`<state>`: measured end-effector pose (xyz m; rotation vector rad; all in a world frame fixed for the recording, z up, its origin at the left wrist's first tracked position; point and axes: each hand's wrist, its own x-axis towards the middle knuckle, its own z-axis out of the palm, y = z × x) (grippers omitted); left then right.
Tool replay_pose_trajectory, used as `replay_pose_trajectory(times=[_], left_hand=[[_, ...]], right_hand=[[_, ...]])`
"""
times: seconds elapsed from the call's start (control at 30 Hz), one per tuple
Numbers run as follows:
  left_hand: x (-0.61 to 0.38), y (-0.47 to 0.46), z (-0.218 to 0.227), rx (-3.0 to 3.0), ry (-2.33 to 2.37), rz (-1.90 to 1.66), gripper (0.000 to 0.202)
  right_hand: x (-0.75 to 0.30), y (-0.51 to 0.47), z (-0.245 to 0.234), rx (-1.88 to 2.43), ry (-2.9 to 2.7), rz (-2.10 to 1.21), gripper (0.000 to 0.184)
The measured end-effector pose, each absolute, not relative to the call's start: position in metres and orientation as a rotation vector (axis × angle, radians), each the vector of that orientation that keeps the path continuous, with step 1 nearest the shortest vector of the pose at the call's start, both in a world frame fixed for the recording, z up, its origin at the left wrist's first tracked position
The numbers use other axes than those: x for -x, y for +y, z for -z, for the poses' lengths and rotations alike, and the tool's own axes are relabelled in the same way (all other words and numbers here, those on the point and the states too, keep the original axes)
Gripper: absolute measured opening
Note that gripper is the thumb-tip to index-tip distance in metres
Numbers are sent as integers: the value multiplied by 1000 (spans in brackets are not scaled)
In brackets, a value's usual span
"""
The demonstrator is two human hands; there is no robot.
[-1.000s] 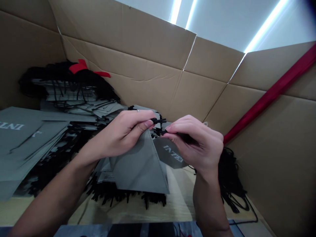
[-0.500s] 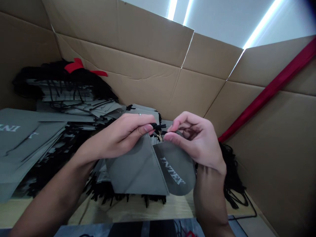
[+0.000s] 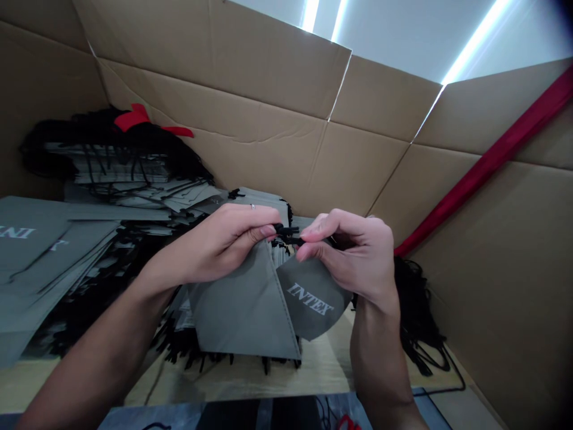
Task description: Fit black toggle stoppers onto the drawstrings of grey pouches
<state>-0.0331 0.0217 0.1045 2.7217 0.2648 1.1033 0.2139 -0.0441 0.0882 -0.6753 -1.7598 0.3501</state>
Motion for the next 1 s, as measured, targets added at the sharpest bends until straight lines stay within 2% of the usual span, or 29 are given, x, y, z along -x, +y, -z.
replay_pose_trajectory(times=[0.3,0.43,0.6,0.87,1.0], left_hand=[[33,18,-104,-2660,266,-1120,28],[28,10,-100,-2595,301,-1163,26],[20,2,-93,-2611,302,-1279,26],[15,0,-92,-2637,261,-1319,27],[15,1,-90,-2602,317,-1494,10]], right_hand=[[-214,-52,-96,755,-1864,-196,19],[-202,-61,-100,803,-1841,54,22],[-186,-60,-98,776,-1808,355,13],[-186,-63,-95,854,-1750,281,19],[-188,-62,-95,877,-1734,257,22]])
